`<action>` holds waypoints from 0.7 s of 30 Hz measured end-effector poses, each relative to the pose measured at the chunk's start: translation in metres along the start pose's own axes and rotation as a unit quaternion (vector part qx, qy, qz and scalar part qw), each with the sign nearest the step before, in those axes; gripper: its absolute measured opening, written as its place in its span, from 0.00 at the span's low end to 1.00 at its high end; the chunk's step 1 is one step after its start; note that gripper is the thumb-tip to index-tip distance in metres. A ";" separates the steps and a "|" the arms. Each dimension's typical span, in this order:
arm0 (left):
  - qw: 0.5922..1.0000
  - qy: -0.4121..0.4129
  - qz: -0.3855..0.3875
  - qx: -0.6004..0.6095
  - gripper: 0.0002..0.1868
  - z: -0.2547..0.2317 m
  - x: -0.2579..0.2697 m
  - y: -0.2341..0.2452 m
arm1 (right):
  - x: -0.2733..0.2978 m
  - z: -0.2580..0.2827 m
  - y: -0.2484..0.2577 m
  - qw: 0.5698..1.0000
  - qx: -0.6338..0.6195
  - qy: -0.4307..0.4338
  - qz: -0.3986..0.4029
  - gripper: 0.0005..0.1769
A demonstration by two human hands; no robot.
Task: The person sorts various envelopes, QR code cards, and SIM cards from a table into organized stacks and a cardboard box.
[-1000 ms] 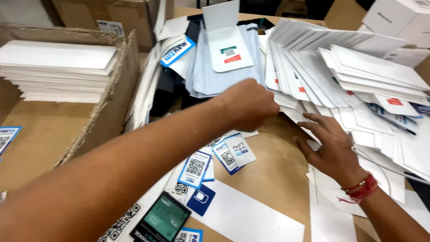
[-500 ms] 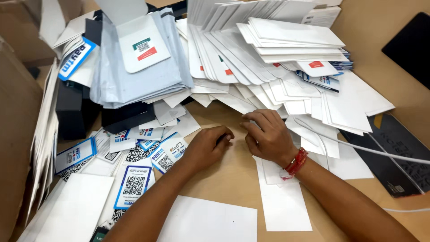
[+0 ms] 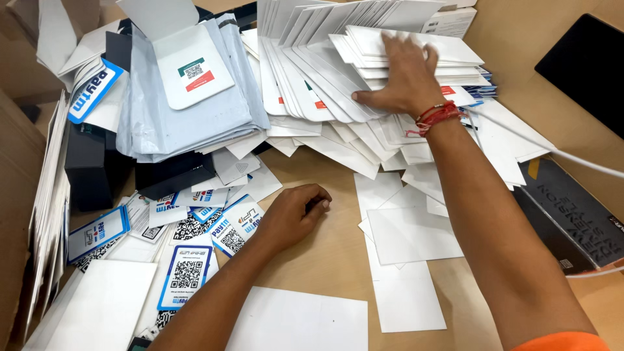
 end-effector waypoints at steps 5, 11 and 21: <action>0.998 0.006 -0.005 0.064 0.12 0.012 -0.003 -0.004 | 0.039 0.034 0.004 0.992 -0.055 0.087 -0.073 0.38; 0.825 -0.009 -0.004 0.565 0.31 0.041 -0.027 0.001 | 0.090 0.076 0.014 0.968 0.011 0.216 -0.129 0.19; 0.776 0.030 -0.095 0.622 0.28 0.033 -0.023 0.002 | 0.104 0.091 0.026 0.933 -0.143 0.312 -0.108 0.14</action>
Point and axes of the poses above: each hand's wrist, its own x-axis away from the middle knuckle, its own y-axis out of the back of the hand, z = x × y, the point moved 2 cm from there along -x, towards the middle knuckle, and after that the axes turned 7 degrees about z, right-handed, at the moved point
